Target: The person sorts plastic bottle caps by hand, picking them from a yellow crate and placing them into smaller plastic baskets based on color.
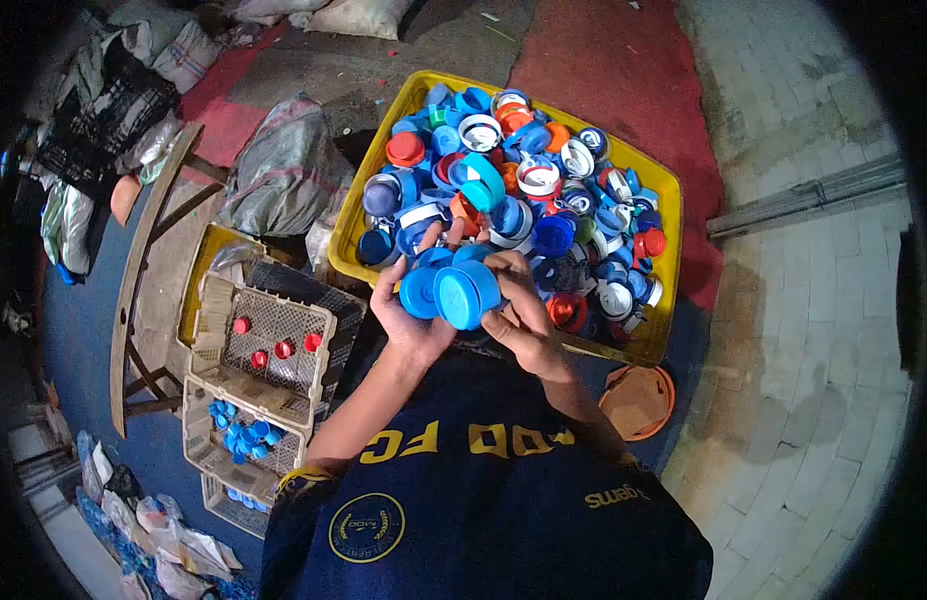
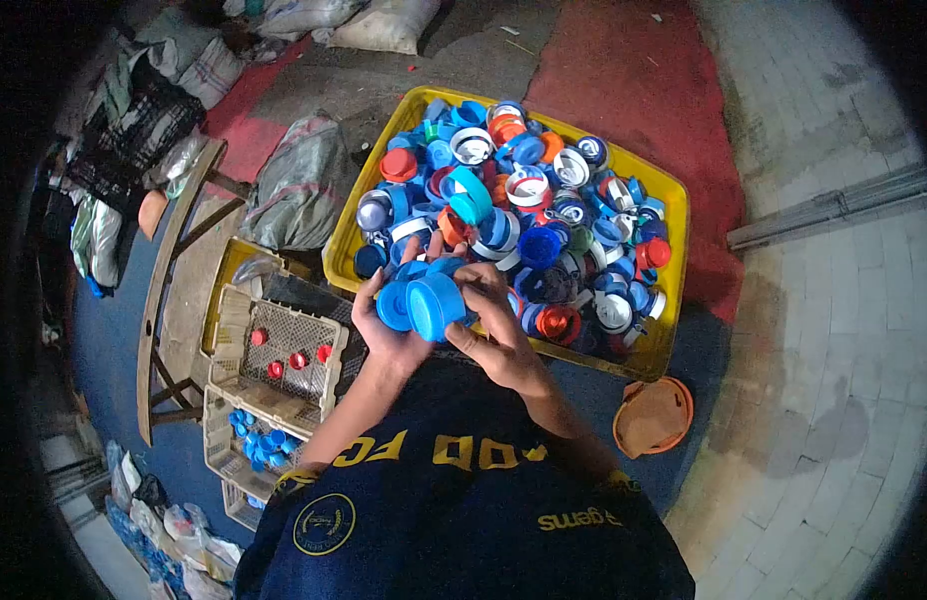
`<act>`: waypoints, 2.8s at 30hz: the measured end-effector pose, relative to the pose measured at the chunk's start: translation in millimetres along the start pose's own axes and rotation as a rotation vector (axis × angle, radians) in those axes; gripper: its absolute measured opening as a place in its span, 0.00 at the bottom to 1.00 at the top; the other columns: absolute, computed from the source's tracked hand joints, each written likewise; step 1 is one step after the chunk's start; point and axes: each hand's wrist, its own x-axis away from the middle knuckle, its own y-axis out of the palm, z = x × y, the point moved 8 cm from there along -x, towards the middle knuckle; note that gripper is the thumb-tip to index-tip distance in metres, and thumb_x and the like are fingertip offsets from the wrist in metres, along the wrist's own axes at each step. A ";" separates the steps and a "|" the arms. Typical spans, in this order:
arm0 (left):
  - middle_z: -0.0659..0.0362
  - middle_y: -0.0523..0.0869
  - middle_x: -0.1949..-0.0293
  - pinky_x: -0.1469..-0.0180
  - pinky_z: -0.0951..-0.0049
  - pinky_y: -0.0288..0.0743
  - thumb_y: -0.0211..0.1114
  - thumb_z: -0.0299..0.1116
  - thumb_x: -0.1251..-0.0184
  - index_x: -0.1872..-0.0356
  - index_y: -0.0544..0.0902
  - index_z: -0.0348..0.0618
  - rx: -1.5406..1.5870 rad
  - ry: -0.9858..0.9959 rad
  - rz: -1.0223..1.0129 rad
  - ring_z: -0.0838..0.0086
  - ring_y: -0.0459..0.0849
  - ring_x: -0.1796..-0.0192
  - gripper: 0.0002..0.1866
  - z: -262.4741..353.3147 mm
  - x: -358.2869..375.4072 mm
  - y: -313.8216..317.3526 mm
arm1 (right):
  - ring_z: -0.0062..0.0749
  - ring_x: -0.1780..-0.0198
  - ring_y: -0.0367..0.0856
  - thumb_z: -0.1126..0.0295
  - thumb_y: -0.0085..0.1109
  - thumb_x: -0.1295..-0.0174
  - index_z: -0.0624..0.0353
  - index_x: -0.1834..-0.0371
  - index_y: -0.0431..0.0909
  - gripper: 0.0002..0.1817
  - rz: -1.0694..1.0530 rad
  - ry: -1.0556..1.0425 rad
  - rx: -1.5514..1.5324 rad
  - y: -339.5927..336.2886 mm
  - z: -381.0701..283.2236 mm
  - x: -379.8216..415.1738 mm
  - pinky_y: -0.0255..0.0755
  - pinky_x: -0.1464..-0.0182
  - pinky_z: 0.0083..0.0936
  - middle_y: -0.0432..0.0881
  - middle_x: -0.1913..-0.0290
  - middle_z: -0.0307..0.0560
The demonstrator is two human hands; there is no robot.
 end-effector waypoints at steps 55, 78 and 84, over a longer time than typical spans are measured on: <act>0.50 0.75 0.27 0.23 0.57 0.64 0.57 0.46 0.38 0.27 0.70 0.41 -0.030 0.891 0.369 0.56 0.74 0.27 0.37 166.0 416.5 -149.5 | 0.33 0.35 0.76 0.56 0.49 0.26 0.58 0.37 0.73 0.22 -0.058 0.685 -0.890 410.0 32.7 155.7 0.66 0.30 0.35 0.78 0.40 0.44; 0.58 0.85 0.38 0.34 0.58 0.72 0.53 0.48 0.26 0.33 0.79 0.47 0.216 0.933 0.594 0.64 0.82 0.38 0.26 320.8 625.8 -302.5 | 0.32 0.36 0.78 0.55 0.47 0.25 0.58 0.33 0.73 0.24 -0.294 1.054 -0.771 700.1 75.2 219.0 0.69 0.33 0.36 0.80 0.37 0.44; 0.57 0.84 0.39 0.34 0.56 0.72 0.54 0.49 0.26 0.32 0.77 0.45 0.231 1.003 0.621 0.63 0.82 0.38 0.27 361.7 622.4 -323.0 | 0.34 0.37 0.79 0.54 0.47 0.25 0.58 0.35 0.73 0.24 -0.287 1.079 -0.787 738.1 94.4 193.8 0.68 0.32 0.36 0.82 0.40 0.44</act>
